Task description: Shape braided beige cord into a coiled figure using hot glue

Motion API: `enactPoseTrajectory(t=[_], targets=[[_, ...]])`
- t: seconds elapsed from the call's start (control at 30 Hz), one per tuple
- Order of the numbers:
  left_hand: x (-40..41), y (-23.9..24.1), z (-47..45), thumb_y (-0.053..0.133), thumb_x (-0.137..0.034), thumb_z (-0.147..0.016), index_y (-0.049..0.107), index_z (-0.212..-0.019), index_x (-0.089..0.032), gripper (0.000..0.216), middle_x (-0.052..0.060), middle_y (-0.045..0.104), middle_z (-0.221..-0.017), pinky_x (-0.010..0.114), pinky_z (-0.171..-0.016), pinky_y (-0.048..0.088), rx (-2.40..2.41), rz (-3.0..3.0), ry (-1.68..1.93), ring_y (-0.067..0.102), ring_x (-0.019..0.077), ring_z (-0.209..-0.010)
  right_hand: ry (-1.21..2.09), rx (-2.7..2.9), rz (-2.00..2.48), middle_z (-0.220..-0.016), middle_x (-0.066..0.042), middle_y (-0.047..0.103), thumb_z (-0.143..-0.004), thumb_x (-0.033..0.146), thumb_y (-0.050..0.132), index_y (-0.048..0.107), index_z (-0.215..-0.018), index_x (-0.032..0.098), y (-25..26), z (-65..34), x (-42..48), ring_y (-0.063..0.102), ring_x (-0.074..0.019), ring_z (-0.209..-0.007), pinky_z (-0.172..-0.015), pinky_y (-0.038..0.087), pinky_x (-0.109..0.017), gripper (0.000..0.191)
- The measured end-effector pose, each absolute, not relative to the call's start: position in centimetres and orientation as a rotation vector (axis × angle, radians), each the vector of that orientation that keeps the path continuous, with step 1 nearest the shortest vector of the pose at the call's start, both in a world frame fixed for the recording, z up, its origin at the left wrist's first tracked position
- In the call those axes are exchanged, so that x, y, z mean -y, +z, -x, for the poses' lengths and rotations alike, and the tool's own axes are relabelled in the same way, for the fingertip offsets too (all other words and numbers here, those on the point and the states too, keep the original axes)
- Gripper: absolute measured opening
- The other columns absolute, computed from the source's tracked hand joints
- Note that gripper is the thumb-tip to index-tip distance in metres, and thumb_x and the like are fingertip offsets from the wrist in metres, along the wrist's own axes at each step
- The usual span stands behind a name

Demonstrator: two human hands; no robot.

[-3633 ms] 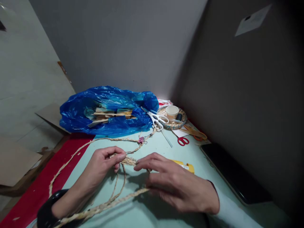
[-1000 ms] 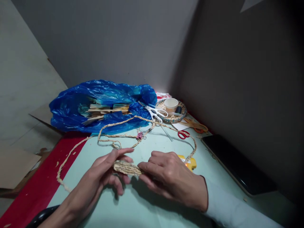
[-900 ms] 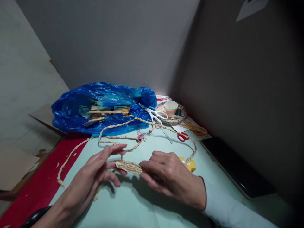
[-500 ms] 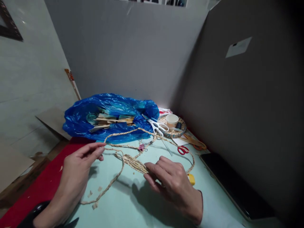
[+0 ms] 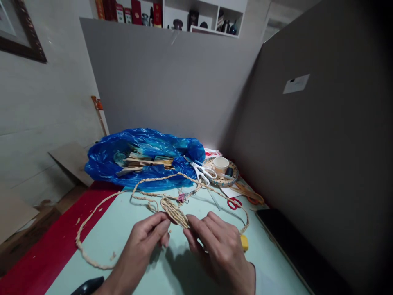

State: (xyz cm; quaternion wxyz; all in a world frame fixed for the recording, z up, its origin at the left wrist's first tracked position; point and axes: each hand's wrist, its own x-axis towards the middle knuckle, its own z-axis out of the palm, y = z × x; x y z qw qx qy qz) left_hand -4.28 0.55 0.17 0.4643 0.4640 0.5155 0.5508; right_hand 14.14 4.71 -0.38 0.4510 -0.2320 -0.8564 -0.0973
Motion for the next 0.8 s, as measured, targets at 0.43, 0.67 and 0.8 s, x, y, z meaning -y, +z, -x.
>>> enactPoseTrajectory(t=[0.43,0.67,0.8], targets=[[0.5,0.5,1.9,0.083,-0.037,-0.075,0.063,-0.069,-0.019,0.028,-0.004,0.056,-0.061,0.024,-0.056,0.041,-1.139,-0.863,1.553,0.045,0.0112,-0.057,-0.351,2.077,0.465,-0.062,-0.003,0.061,-0.093,0.009,0.065,0.067,-0.108,0.002,-0.5,-13.3,-3.0,0.046,-0.0172,-0.055,-0.050,0.034,-0.033,0.017],[-0.1,1.8,3.0,0.083,-0.037,-0.074,0.068,-0.068,-0.018,0.024,-0.004,0.057,-0.061,0.021,-0.053,0.042,-1.138,-0.878,1.642,0.046,0.0106,-0.057,-0.386,2.116,0.484,-0.062,-0.002,0.062,-0.096,0.011,0.063,0.066,-0.109,0.003,-0.7,-13.4,-2.4,0.051,-0.0167,-0.054,-0.051,0.039,-0.032,0.016],[-0.4,2.3,3.9,0.086,-0.037,-0.070,0.074,-0.071,-0.019,0.022,-0.002,0.063,-0.063,0.020,-0.049,0.042,-1.180,-0.893,1.684,0.049,0.0104,-0.055,-0.368,2.109,0.521,-0.061,-0.002,0.061,-0.096,0.011,0.061,0.066,-0.109,0.004,-0.5,-13.4,-2.2,0.050,-0.0164,-0.053,-0.048,0.036,-0.032,0.016]])
